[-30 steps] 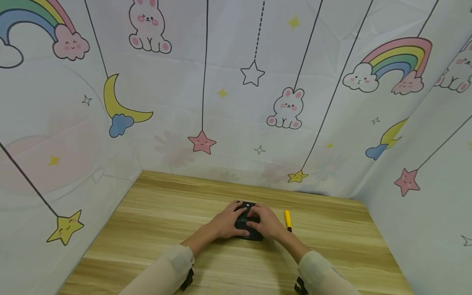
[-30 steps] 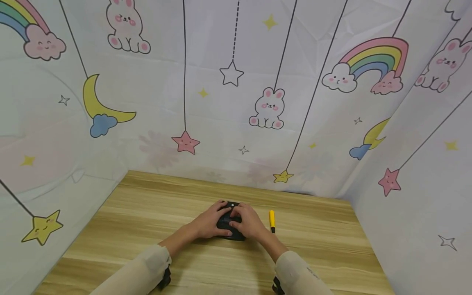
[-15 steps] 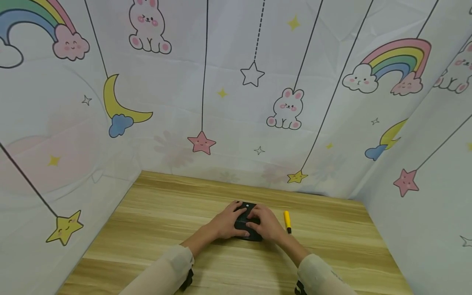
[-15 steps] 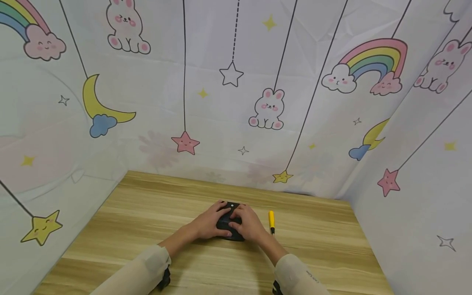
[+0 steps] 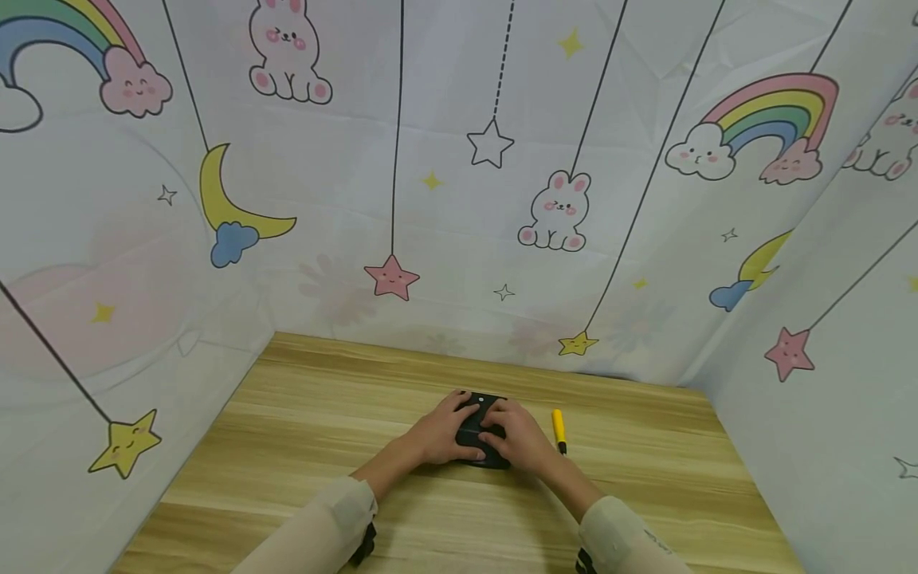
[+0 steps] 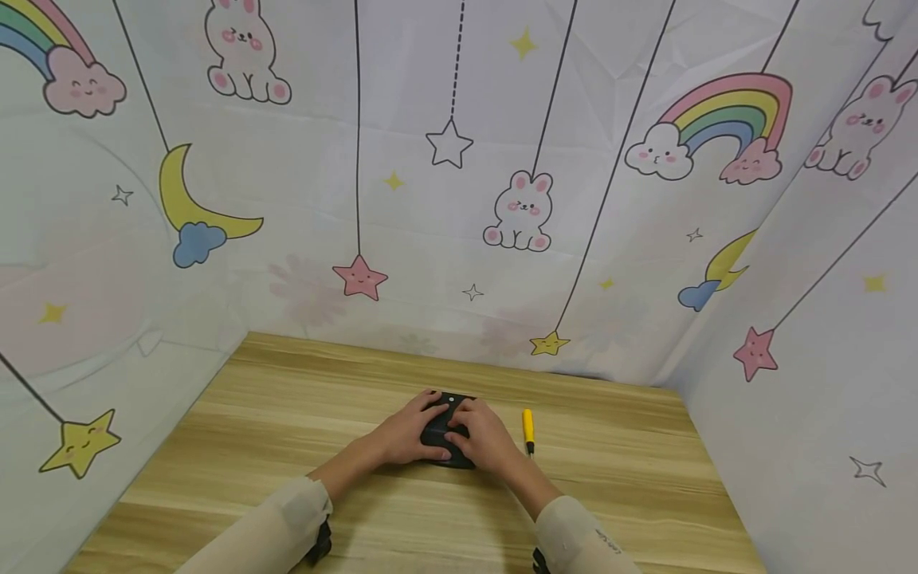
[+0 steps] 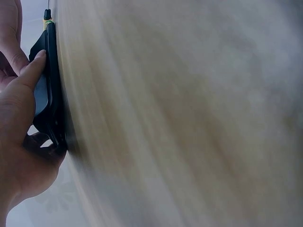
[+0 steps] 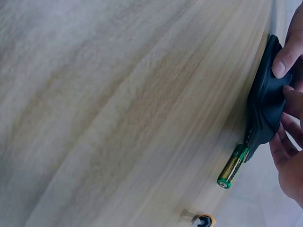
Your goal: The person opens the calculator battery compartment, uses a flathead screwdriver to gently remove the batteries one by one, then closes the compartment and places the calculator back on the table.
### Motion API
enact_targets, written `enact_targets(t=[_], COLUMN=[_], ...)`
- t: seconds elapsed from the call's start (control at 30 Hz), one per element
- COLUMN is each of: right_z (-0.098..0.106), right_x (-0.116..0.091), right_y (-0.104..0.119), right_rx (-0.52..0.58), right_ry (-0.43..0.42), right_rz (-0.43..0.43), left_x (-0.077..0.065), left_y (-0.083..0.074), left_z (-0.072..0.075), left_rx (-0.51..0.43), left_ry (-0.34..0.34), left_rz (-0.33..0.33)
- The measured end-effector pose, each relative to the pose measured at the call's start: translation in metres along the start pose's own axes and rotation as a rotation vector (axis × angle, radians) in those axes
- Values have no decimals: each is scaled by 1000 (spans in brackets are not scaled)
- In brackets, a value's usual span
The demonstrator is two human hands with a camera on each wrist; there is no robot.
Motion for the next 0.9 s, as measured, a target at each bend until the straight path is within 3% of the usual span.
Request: enact_targets(t=[0.9], right_z=[2], right_x=[-4], right_y=[-1], right_rx=[15], right_ry=[-19], right_rz=[23], left_x=[0], left_y=[-1], left_z=[0], left_rx=[1], left_ry=[14], left_rz=[6])
Point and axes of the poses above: each hand's wrist, its own x-axis towards the middle knuckle, its own z-axis out of the back of the hand, y = z × x, the point moved 8 cm from there along x, towards the middle knuckle, and after that the axes turned 3 degrees about x, right-handed, at the moved point
